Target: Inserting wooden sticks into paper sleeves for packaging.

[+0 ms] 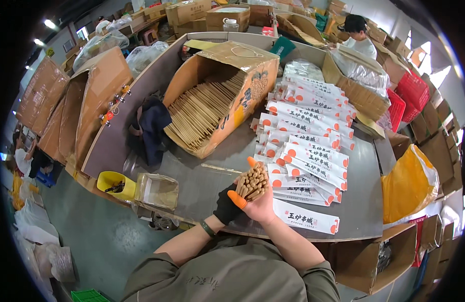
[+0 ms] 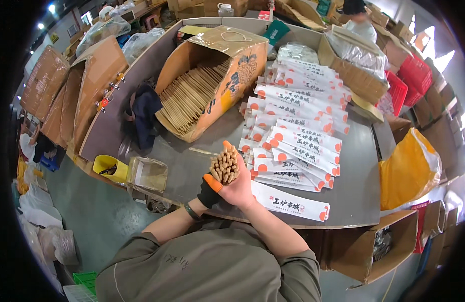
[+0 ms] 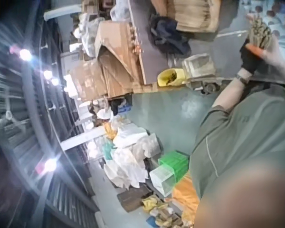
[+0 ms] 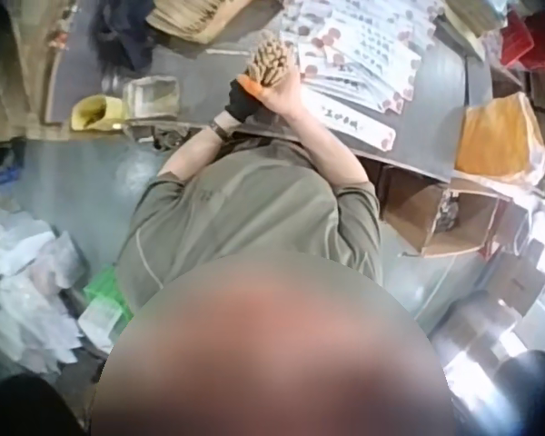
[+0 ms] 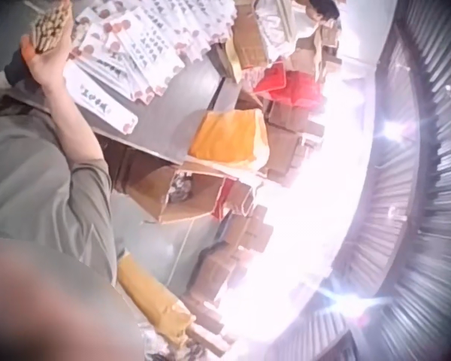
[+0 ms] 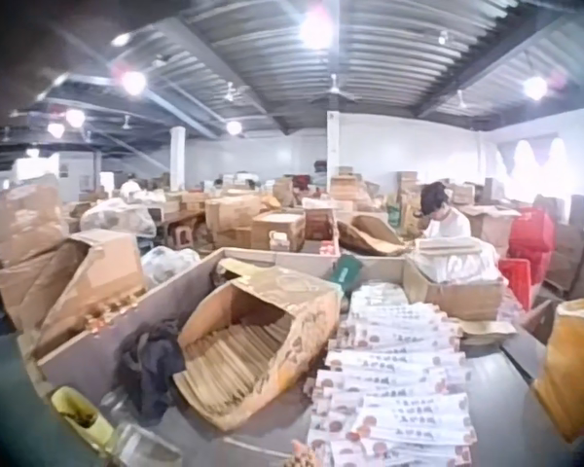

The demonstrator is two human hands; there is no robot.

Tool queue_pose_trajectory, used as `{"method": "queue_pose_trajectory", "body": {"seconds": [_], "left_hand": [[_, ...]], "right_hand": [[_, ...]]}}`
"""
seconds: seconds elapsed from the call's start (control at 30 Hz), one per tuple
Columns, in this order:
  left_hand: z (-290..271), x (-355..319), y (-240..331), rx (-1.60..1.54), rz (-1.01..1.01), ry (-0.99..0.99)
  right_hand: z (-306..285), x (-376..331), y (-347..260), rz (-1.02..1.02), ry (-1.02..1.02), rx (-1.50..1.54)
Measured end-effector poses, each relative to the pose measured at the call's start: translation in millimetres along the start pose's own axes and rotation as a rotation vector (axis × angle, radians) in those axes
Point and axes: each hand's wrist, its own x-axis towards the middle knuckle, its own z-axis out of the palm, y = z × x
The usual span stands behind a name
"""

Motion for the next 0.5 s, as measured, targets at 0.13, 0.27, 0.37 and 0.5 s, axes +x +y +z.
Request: {"method": "queue_pose_trajectory", "body": {"seconds": [0.13,0.27,0.37,0.5], "left_hand": [[-2.9,-1.0,7.5,-0.116,0.107,0.103],[-11.4,-3.9,9.0,0.136,0.007,-0.020],[-17.7,-3.3,14.7,0.210,-0.033,-0.045],[-17.6,-11.5,-12.0,0.077,0.092,0.015]], "right_hand": [[-6.8,-6.4,3.9,-0.105,-0.030,-0.153],[-6.9,-7.0,4.3,-0.119,-0.015,-0.126],[-5.8,-5.8,5.8,-0.002,0.029,-0.051],[2.9,-3.5,-0.1,0.023,0.000,-0.034]]}}
